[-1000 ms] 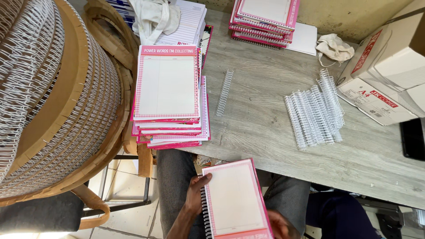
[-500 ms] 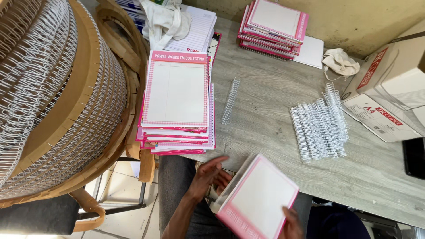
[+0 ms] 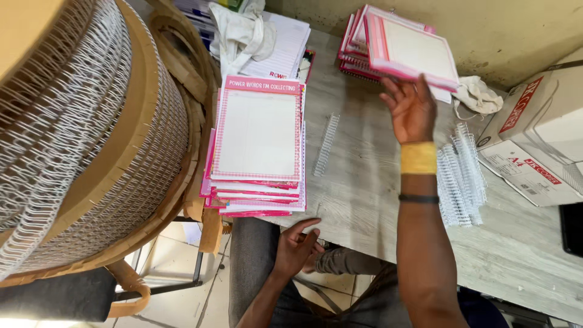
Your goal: The person assembles spiral-bound notebooks by inserting metal spiral bindings into the punched holes of pink-covered paper stacks. They align the binding, press it into place, and flip the notebook to check the assembly.
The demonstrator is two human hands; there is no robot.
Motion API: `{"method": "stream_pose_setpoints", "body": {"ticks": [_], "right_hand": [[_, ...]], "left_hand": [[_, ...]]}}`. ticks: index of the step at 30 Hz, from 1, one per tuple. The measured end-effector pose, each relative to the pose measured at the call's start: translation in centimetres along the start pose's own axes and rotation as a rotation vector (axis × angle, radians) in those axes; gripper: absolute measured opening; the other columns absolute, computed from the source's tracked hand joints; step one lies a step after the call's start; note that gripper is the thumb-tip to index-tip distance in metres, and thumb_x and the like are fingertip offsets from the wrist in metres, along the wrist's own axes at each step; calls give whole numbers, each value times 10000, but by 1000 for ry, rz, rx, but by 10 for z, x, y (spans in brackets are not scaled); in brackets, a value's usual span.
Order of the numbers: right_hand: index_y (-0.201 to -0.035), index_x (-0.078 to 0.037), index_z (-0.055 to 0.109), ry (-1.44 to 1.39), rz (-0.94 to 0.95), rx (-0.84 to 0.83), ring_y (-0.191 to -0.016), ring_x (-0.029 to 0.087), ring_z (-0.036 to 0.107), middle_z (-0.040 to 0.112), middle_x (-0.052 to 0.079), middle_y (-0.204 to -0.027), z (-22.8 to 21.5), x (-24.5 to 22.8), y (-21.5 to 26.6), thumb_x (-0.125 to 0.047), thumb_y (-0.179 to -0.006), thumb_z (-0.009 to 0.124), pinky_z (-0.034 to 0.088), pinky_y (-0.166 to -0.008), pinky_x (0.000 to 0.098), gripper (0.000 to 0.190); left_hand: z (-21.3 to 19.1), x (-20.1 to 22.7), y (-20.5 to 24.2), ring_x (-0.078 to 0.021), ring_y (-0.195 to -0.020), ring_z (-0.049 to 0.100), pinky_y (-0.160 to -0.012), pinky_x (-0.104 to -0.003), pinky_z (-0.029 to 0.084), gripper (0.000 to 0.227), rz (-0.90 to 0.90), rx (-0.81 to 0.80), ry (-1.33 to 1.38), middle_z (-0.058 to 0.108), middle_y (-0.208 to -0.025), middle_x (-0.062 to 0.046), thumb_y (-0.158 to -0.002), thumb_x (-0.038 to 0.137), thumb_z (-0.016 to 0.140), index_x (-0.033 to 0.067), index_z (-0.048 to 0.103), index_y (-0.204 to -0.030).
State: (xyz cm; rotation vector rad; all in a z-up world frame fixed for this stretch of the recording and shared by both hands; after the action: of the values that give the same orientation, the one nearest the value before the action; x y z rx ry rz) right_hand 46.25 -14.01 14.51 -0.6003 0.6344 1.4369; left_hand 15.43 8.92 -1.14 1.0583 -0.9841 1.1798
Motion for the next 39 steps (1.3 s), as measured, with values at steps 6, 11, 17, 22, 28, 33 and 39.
{"method": "stream_pose_setpoints", "body": {"ticks": [6, 11, 17, 22, 28, 33, 39], "right_hand": [[-1010, -58, 761, 136, 74, 102, -859, 370, 759, 777, 221, -972, -58, 111, 54, -200, -975, 679, 620, -769, 542, 168], [-1096, 12, 709, 662, -165, 53, -849, 228, 722, 755, 150, -1001, -107, 107, 199, -163, -991, 780, 618, -804, 349, 216], [-1099, 36, 720, 845, -63, 191, -827, 258, 752, 796, 191, -1036, -100, 80, 286, -111, -1055, 654, 651, -775, 378, 168], [-1127, 25, 743, 848, -82, 160, -855, 250, 758, 795, 171, -1030, -103, 84, 290, -189, -1040, 676, 651, -756, 376, 240], [-1127, 15, 744, 858, -101, 114, -848, 231, 759, 794, 152, -1013, -96, 80, 291, -264, -1034, 691, 664, -763, 366, 299], [-1111, 8, 741, 872, -144, 76, -843, 222, 769, 797, 147, -999, -90, 74, 295, -277, -1041, 687, 665, -766, 352, 299], [-1129, 89, 706, 745, -126, 123, -848, 209, 746, 770, 212, -987, -94, 78, 293, -8, -1047, 644, 670, -758, 339, 141]], "left_hand": [[-6, 4, -4, -162, -646, 807, -617, -318, 681, 434, -21, -24, -80, 819, -721, -131, -1019, 323, 705, 92, 752, -1383], [-5, 1, -3, -180, -700, 811, -640, -357, 682, 446, 48, -72, -128, 796, -731, -107, -1041, 375, 687, 120, 738, -1402], [-4, 5, 2, -68, -437, 575, -432, -283, 446, 439, 71, -30, -200, 714, -557, -18, -1050, 337, 687, 128, 737, -1432], [-4, 16, 23, -33, -494, 286, -506, -329, 270, 387, 153, 84, -179, 367, -511, 69, -1029, 309, 747, 102, 785, -1354], [-30, 83, 55, -57, -506, 611, -452, -225, 538, 245, 400, 296, -313, 734, -719, -2, -975, 229, 802, 80, 813, -1169], [-71, 170, 84, -153, -735, 810, -694, -304, 690, 154, 530, 605, -432, 826, -800, -35, -971, 244, 758, 111, 820, -923], [-99, 261, 92, -247, -780, 696, -771, -364, 531, 110, 887, 814, -779, 789, -907, -37, -938, 53, 880, 130, 839, -1006]]}}
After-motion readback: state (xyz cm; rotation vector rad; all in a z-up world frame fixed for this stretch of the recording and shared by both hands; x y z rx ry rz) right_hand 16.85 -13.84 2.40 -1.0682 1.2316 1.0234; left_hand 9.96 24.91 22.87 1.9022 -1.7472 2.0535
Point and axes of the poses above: each hand's wrist, its own y-axis away from the middle knuckle, its own z-axis out of the palm, x = y × z, the point moved 9 cm from there along -y, towards the middle knuckle
